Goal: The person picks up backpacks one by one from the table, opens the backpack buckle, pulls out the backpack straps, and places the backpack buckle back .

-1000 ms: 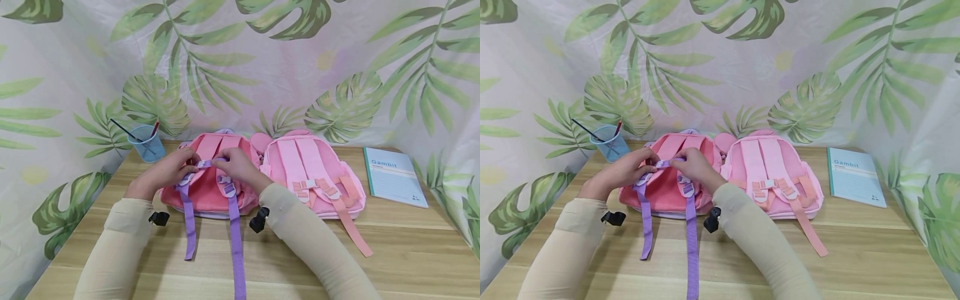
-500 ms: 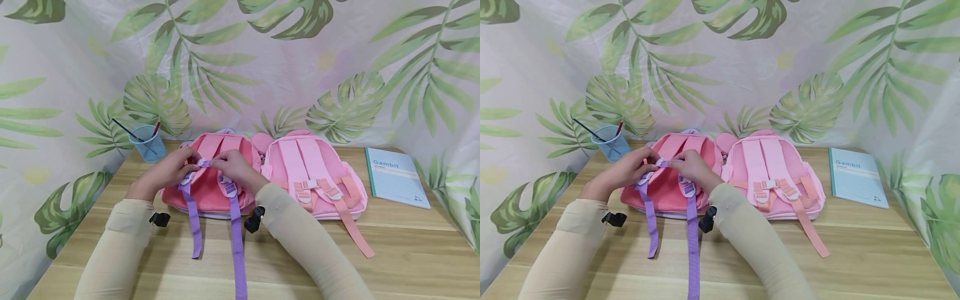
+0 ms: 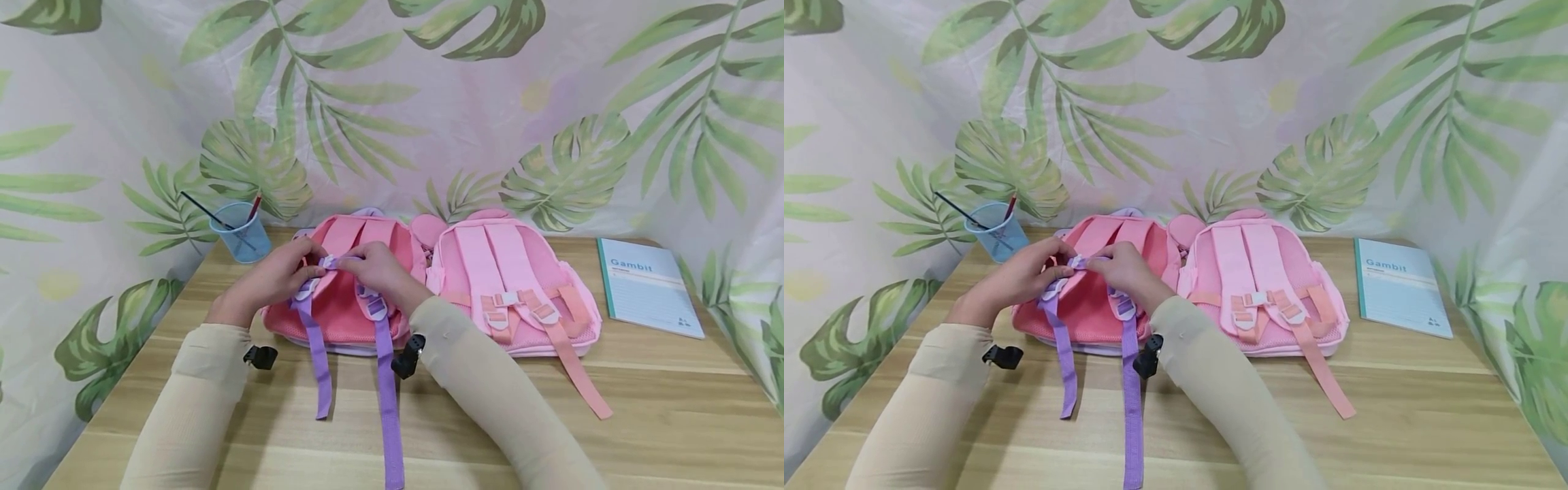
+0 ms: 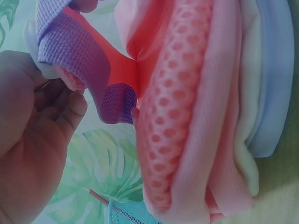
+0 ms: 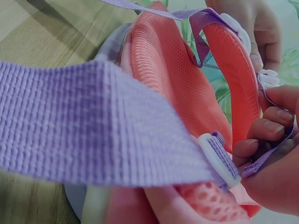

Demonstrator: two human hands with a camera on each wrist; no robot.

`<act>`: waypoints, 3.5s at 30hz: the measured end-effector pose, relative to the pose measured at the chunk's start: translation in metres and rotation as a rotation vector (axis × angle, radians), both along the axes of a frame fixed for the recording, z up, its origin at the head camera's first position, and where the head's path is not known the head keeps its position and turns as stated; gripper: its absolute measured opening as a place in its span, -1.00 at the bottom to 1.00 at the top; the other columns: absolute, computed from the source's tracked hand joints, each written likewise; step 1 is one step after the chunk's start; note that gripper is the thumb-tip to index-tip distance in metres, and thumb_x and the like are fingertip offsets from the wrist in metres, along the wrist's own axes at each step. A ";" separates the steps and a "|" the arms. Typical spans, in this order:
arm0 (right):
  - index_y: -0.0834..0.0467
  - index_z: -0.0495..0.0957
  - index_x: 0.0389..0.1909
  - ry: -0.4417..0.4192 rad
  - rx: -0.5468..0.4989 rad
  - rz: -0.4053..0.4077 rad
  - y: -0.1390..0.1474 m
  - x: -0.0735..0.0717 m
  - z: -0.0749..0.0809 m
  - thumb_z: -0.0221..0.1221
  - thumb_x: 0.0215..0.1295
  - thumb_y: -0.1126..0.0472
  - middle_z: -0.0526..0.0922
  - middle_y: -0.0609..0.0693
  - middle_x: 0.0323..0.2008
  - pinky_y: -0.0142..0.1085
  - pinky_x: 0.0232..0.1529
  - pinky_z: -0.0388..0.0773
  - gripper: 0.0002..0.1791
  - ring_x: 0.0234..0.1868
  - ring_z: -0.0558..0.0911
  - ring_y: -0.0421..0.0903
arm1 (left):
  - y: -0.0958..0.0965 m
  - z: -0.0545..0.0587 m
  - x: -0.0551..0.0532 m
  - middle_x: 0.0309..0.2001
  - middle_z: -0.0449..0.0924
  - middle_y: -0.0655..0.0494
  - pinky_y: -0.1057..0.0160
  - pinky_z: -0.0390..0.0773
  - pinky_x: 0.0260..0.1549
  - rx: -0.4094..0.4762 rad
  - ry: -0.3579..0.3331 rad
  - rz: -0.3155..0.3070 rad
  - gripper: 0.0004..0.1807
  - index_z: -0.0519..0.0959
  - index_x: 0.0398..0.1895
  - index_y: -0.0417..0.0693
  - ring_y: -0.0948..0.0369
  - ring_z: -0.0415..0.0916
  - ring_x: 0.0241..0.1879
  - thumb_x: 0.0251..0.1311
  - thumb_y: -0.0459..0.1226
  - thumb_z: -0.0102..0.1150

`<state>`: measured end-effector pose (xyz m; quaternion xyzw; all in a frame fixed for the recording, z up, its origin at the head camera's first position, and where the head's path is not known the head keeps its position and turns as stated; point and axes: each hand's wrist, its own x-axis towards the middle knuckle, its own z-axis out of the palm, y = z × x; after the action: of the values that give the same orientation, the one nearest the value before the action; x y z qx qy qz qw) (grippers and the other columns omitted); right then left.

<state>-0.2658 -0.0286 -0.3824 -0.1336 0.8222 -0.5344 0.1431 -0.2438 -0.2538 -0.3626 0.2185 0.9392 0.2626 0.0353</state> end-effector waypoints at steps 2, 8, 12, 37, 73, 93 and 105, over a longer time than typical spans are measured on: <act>0.11 0.82 0.07 -0.006 0.007 0.006 -0.002 0.000 0.000 0.31 0.53 0.04 0.76 -0.07 -0.07 -0.37 -0.11 0.46 -0.70 -0.10 0.56 -0.16 | 0.000 0.001 0.000 -0.05 0.60 -0.02 0.03 0.61 0.03 0.001 0.001 0.000 -0.74 0.57 0.15 -0.09 0.06 0.50 -0.05 0.48 -0.33 0.31; 0.14 0.82 0.07 -0.041 -0.013 -0.008 -0.007 0.002 -0.002 0.29 0.54 0.08 0.78 -0.03 0.02 -0.35 -0.06 0.47 -0.71 -0.06 0.58 -0.15 | 0.001 -0.001 0.000 -0.05 0.61 -0.03 0.05 0.59 0.01 -0.004 0.023 -0.021 -0.74 0.60 0.14 -0.11 0.07 0.50 -0.06 0.46 -0.33 0.33; 0.10 0.81 0.12 -0.076 -0.010 -0.017 -0.007 0.002 -0.003 0.29 0.54 0.03 0.77 -0.06 0.03 -0.33 -0.02 0.48 -0.68 -0.02 0.59 -0.16 | 0.000 -0.003 -0.001 -0.04 0.62 -0.02 0.05 0.59 0.01 0.001 0.026 -0.021 -0.76 0.60 0.12 -0.11 0.07 0.52 -0.06 0.47 -0.34 0.33; 0.18 0.82 -0.01 0.022 0.055 0.072 0.017 -0.003 0.005 0.33 0.51 0.07 0.79 0.14 -0.10 -0.39 -0.26 0.53 -0.72 -0.29 0.61 -0.13 | -0.002 -0.008 -0.002 -0.02 0.63 -0.01 0.03 0.59 0.05 0.052 0.006 0.028 -0.73 0.62 0.14 -0.07 0.04 0.52 -0.02 0.44 -0.32 0.37; 0.19 0.76 -0.11 -0.162 -0.119 0.052 0.004 0.001 0.002 0.25 0.59 -0.01 0.47 -0.10 -0.58 -0.35 -0.45 0.42 -0.67 -0.58 0.41 -0.19 | 0.005 0.002 -0.003 -0.04 0.67 0.00 0.02 0.62 0.06 -0.052 0.020 -0.042 -0.71 0.65 0.15 -0.10 0.06 0.54 -0.06 0.42 -0.32 0.39; 0.22 0.69 -0.31 -0.346 -0.252 0.014 -0.001 0.005 -0.001 0.19 0.58 0.20 0.48 -0.08 -0.61 -0.40 -0.57 0.38 -0.75 -0.64 0.40 -0.22 | 0.003 0.006 -0.008 0.08 0.68 0.00 -0.14 0.60 0.27 -0.113 -0.034 -0.118 -0.67 0.66 0.16 -0.09 0.02 0.59 0.12 0.39 -0.24 0.44; 0.20 0.66 -0.39 -0.379 -0.279 -0.007 -0.001 0.003 -0.003 0.19 0.59 0.18 0.49 -0.09 -0.62 -0.41 -0.57 0.39 -0.71 -0.63 0.42 -0.22 | 0.004 0.007 -0.011 -0.01 0.65 0.04 -0.01 0.58 0.12 -0.089 -0.076 -0.118 -0.67 0.64 0.13 -0.07 0.09 0.54 -0.01 0.40 -0.19 0.44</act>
<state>-0.2632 -0.0292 -0.3858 -0.0465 0.6993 -0.6589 0.2733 -0.2548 -0.2501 -0.3556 0.2617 0.9334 0.2259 0.0959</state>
